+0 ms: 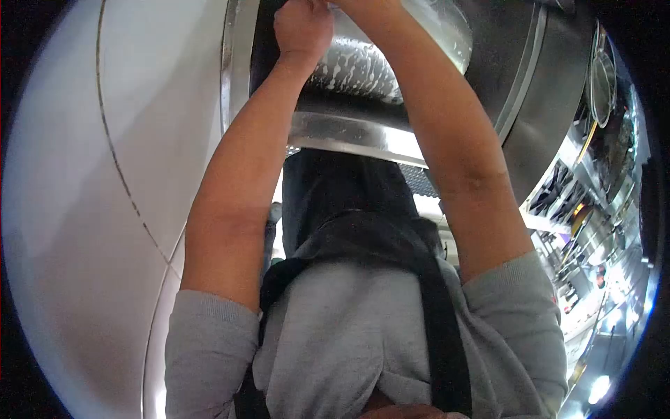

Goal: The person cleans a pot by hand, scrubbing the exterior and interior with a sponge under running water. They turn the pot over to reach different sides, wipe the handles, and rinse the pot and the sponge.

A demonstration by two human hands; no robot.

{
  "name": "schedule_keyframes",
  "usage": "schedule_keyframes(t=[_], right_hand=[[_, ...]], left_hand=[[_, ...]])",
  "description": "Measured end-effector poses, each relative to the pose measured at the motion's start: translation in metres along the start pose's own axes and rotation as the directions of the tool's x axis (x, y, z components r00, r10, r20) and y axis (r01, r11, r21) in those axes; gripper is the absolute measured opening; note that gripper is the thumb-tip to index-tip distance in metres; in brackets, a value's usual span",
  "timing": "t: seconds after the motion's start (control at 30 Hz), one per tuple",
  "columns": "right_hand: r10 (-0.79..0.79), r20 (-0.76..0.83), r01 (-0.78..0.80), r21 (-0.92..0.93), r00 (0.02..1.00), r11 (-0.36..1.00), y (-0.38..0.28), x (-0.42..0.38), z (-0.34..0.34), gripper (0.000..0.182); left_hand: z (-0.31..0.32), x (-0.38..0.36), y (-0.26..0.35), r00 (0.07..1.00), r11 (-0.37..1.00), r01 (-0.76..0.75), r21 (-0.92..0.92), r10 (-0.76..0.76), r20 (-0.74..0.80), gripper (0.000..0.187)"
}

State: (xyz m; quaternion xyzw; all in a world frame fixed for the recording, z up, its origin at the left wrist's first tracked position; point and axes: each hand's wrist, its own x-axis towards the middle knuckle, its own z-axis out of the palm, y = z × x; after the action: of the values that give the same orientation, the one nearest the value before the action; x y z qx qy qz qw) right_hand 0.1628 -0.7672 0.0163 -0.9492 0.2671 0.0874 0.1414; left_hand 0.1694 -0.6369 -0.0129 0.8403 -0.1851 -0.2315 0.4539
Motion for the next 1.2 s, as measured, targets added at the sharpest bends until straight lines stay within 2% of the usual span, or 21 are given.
schedule_keyframes(t=[0.03, 0.1, 0.13, 0.17, 0.23, 0.27, 0.33, 0.37, 0.43, 0.57, 0.63, 0.67, 0.7, 0.77, 0.83, 0.9, 1.03, 1.07, 1.1, 1.17, 1.2], right_hand=[[0.013, -0.004, -0.013, 0.008, 1.000, 1.000, -0.006, -0.019, 0.002, 0.036], [0.212, -0.201, -0.172, 0.198, 0.956, 0.965, -0.020, -0.056, -0.003, 0.032], [0.229, -0.144, -0.194, 0.223, 0.963, 0.955, -0.020, -0.062, -0.016, 0.030], [0.241, -0.153, -0.204, 0.221, 0.958, 0.954, -0.012, -0.048, -0.017, 0.030], [0.085, -0.029, -0.083, 0.055, 0.996, 0.995, 0.012, -0.007, -0.003, 0.032], [0.094, -0.022, -0.093, 0.058, 0.995, 0.994, 0.012, -0.005, 0.002, 0.032], [0.039, 0.022, -0.036, -0.103, 0.999, 0.994, 0.005, -0.008, 0.007, 0.032], [0.038, 0.028, -0.035, -0.103, 0.999, 0.994, 0.003, -0.022, 0.006, 0.032], [0.226, -0.042, -0.213, 0.207, 0.973, 0.955, 0.004, -0.077, 0.001, 0.031], [-0.028, -0.057, 0.030, 0.039, 0.998, 0.999, 0.069, -0.127, 0.006, 0.037], [-0.022, -0.159, 0.044, 0.141, 0.987, 0.989, 0.095, -0.153, 0.011, 0.038], [0.003, -0.035, 0.001, 0.117, 0.999, 0.993, 0.095, -0.155, 0.002, 0.038], [-0.001, -0.029, 0.004, 0.118, 1.000, 0.993, 0.097, -0.149, 0.000, 0.038], [0.010, -0.119, -0.016, -0.041, 0.993, 0.999, 0.105, -0.121, 0.001, 0.039], [0.084, -0.101, -0.088, -0.041, 0.991, 0.995, 0.125, -0.078, 0.013, 0.038], [-0.169, -0.131, 0.151, -0.141, 0.977, 0.979, 0.118, -0.062, 0.005, 0.031], [-0.228, 0.045, 0.230, -0.061, 0.973, 0.971, 0.108, -0.091, -0.021, 0.042], [-0.096, 0.199, 0.119, -0.107, 0.975, 0.987, 0.092, -0.082, -0.042, 0.044], [-0.097, 0.197, 0.121, -0.112, 0.976, 0.986, 0.098, -0.087, -0.029, 0.044], [-0.159, -0.152, 0.154, -0.045, 0.975, 0.987, 0.119, -0.091, 0.015, 0.040], [-0.275, -0.100, 0.272, -0.043, 0.956, 0.961, 0.126, -0.101, 0.010, 0.044]], left_hand=[[0.006, -0.002, -0.010, 1.000, 1.000, -0.008, 0.008, 0.008, 0.011, 0.065], [0.018, 0.006, -0.028, 0.899, 0.898, -0.369, 0.241, 0.411, -0.151, 0.072], [0.011, 0.006, -0.017, 1.000, 0.991, -0.007, 0.133, 0.004, 0.024, 0.072], [0.010, 0.004, -0.013, 0.999, 0.991, -0.021, 0.129, 0.017, 0.034, 0.072], [0.011, 0.000, -0.011, 0.991, 0.991, -0.133, -0.025, 0.133, -0.030, 0.072], [0.010, -0.002, -0.008, 0.991, 0.991, -0.130, -0.023, 0.130, -0.019, 0.072], [0.009, -0.001, -0.004, 0.995, 0.996, -0.030, -0.086, 0.038, 0.091, 0.072], [0.011, 0.003, -0.012, 0.995, 0.996, -0.024, -0.086, 0.032, 0.092, 0.072], [0.015, 0.012, -0.032, 0.990, 0.984, -0.116, 0.137, 0.103, 0.097, 0.068], [0.022, 0.008, -0.028, 0.986, 0.981, -0.155, 0.114, 0.161, -0.046, 0.058], [0.023, 0.007, -0.033, 0.980, 0.968, -0.177, 0.178, 0.190, -0.059, 0.053], [0.022, 0.004, -0.029, 0.982, 0.970, -0.167, 0.179, 0.180, -0.062, 0.053], [0.021, 0.003, -0.023, 0.985, 0.975, -0.154, 0.159, 0.165, -0.058, 0.053], [0.018, 0.007, -0.016, 0.986, 0.979, -0.146, 0.141, 0.156, -0.065, 0.053], [0.020, 0.003, -0.020, 0.991, 0.978, -0.126, 0.164, 0.131, -0.020, 0.054], [0.024, -0.004, -0.017, 0.987, 0.977, -0.139, 0.165, 0.151, -0.061, 0.054], [0.023, -0.004, -0.010, 0.980, 0.976, -0.152, 0.158, 0.169, -0.105, 0.054], [0.021, -0.007, -0.008, 0.980, 0.976, -0.154, 0.154, 0.170, -0.101, 0.054], [0.018, -0.005, -0.005, 0.995, 0.979, -0.087, 0.185, 0.093, -0.027, 0.049], [0.017, 0.001, -0.006, 0.999, 0.974, -0.024, 0.224, 0.018, 0.029, 0.045], [0.020, -0.003, -0.014, 0.997, 0.975, -0.071, 0.212, 0.076, -0.015, 0.048]])
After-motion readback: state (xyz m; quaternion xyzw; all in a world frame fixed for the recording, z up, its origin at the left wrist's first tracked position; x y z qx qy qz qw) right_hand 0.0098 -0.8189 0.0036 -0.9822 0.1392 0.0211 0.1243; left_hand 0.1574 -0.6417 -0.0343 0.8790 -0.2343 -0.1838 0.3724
